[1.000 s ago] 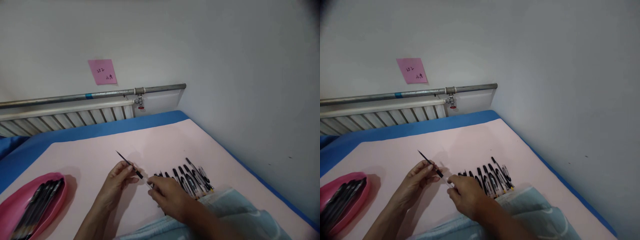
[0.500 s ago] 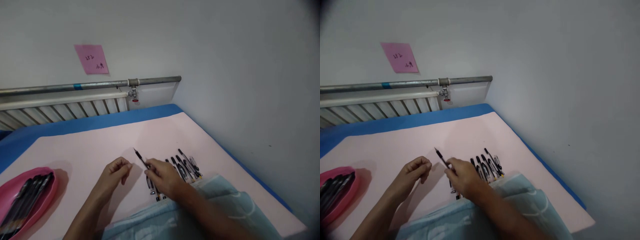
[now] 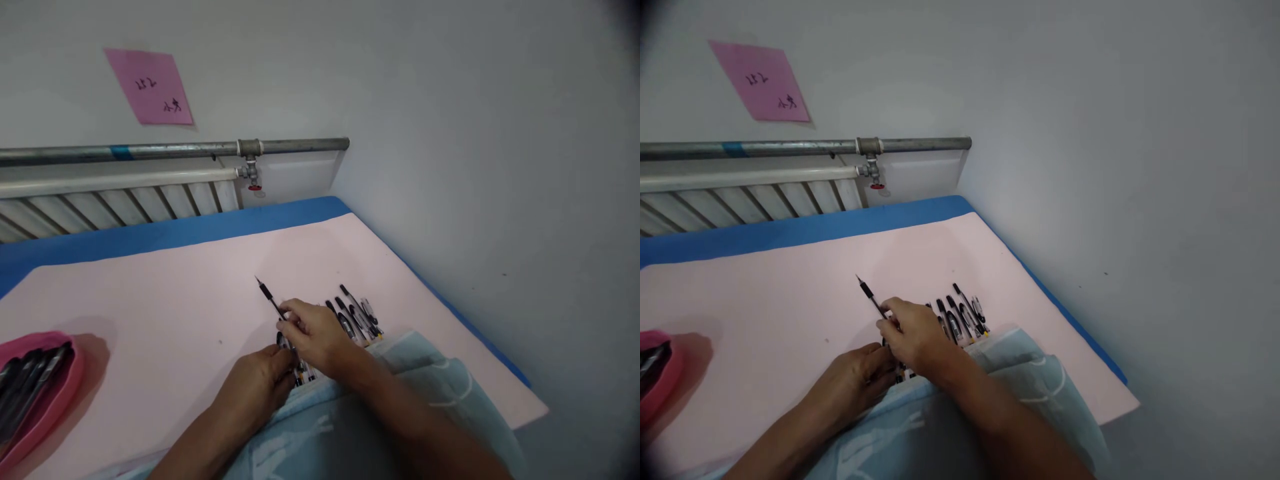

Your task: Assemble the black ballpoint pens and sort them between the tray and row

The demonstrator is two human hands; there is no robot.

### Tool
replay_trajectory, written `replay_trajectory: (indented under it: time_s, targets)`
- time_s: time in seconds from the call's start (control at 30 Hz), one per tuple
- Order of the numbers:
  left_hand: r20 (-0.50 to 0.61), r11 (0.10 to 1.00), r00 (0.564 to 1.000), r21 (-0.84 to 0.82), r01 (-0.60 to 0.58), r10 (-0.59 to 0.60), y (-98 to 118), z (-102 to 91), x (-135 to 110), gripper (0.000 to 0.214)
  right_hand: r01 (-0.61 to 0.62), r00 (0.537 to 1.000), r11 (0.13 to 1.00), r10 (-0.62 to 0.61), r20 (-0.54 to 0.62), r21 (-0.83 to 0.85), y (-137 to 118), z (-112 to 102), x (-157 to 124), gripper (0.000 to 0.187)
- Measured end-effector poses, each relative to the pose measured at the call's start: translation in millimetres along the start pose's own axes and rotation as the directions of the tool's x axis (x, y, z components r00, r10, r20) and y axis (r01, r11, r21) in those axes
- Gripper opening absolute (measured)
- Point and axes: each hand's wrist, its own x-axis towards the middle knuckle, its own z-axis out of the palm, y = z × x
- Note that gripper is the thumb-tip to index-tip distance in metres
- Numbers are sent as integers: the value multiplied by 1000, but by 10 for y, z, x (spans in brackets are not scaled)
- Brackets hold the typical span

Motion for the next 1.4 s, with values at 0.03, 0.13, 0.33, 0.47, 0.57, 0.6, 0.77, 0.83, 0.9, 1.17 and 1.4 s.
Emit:
replay_trajectory:
  time_s: [0.03, 0.13, 0.33, 0.47, 0.57, 0.6, 0.77, 0.83, 0.9, 1.17, 1.4]
  targets:
    - [4, 1000, 1000, 27, 13, -13, 3, 0, 3, 16, 4, 1000, 1000, -4, -4, 0, -1, 0, -1, 19]
    - [3, 994, 999, 106, 40, -40, -2, -3, 2, 16, 16, 1000, 1000, -16, -7, -5, -1, -1, -1, 18]
    - [34, 985, 998, 166, 38, -44, -15, 17, -4, 18, 16, 1000, 1000, -16, 4, -1, 8, 4, -2, 18]
    - [-29, 998, 998, -11, 56, -56, -42, -57, -8, 13, 21, 1000, 1000, -21, 0, 4, 13, -1, -5, 18]
    - [-96, 893, 969, -419, 167, -226, -144, -240, -22, 6, 39, 999, 999, -39, 13, 20, -1, -17, -12, 19]
    - [-93, 808, 953, -558, 190, -289, -195, -317, -31, 6, 51, 998, 998, -52, 27, 28, -10, -23, -16, 19]
    - [-142, 508, 909, -857, 85, -392, -462, -622, -98, 14, 156, 977, 986, -164, 138, 63, -44, -31, -21, 17]
    - [-165, 455, 897, -889, 44, -410, -528, -661, -116, 14, 185, 966, 981, -193, 169, 62, -44, -22, -18, 15]
    - [-165, 413, 892, -910, 26, -420, -560, -663, -119, 15, 199, 961, 979, -205, 187, 51, -38, -13, -16, 15]
    - [-150, 351, 891, -936, 11, -428, -574, -642, -110, 17, 224, 958, 974, -215, 192, -28, -9, 9, -14, 15]
    - [-146, 488, 905, -870, 75, -399, -593, -681, -128, 16, 281, 940, 947, -240, 241, -153, 32, 4, -13, 18]
